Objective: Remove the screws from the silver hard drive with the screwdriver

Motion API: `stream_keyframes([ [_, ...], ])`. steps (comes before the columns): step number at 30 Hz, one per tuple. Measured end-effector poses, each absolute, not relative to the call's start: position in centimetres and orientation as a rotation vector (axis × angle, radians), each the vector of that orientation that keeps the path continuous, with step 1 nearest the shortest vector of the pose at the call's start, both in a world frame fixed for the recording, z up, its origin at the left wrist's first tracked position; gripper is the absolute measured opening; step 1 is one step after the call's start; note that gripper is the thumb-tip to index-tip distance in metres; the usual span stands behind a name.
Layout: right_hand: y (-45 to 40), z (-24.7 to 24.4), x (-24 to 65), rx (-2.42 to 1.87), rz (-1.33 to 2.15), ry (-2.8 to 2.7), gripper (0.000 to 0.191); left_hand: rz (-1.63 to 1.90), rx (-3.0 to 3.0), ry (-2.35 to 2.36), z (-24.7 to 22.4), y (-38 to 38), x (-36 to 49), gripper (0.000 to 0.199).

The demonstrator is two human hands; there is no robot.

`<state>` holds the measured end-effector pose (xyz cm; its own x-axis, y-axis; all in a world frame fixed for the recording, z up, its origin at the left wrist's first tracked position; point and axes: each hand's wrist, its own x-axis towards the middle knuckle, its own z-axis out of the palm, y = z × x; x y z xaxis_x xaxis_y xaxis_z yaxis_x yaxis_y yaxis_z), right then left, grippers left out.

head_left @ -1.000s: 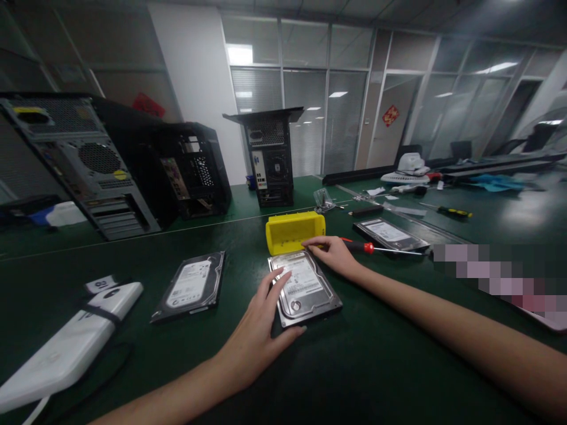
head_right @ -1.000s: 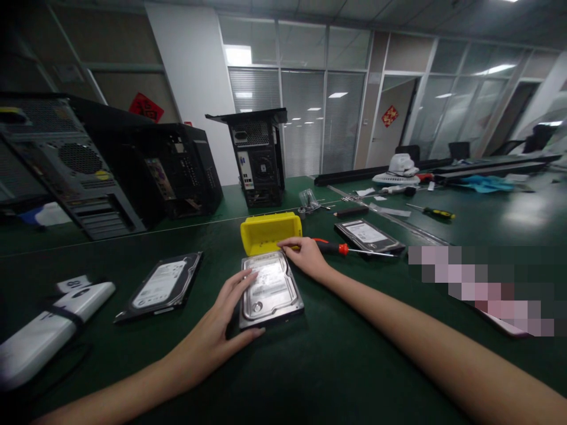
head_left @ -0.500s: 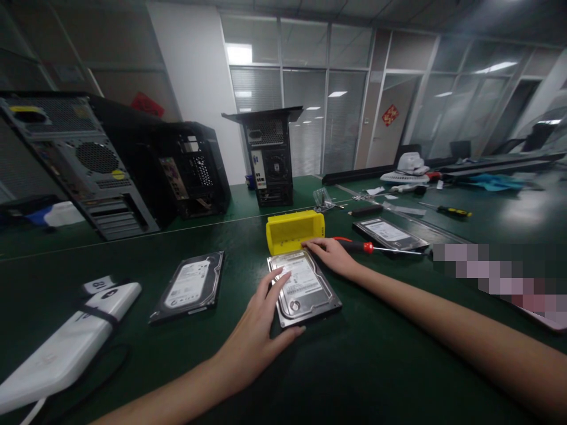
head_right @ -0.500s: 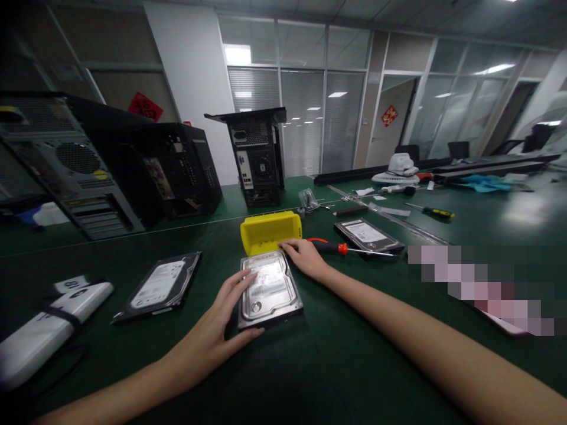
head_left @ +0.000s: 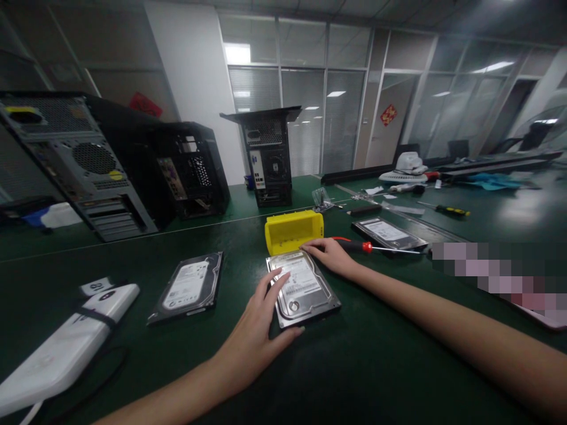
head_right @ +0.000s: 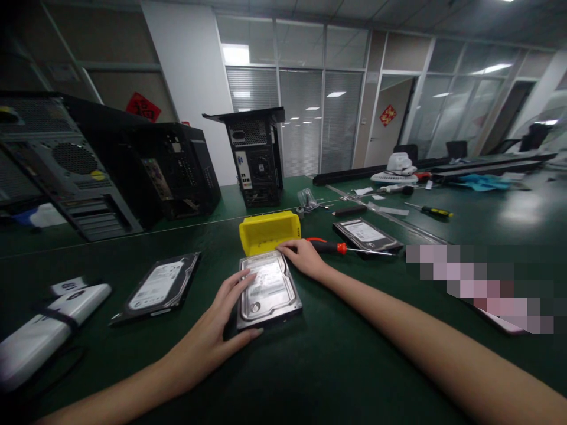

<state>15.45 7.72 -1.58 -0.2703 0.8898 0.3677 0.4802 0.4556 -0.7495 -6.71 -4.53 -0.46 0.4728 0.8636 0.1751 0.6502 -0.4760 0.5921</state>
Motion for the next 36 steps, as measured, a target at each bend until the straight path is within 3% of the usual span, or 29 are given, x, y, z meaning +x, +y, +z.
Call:
stream_keyframes([
  [24, 8.63, -1.99, 15.22, -1.116, 0.779, -1.663, 0.016, 0.654, 2.294, 1.25, -0.81, -4.45, -6.74, 0.07],
  [36, 8.19, -1.65, 15.28, -1.109, 0.877, -1.645, 0.024, 0.626, 2.275, 1.255, -0.45, -4.64, -6.77, 0.07],
])
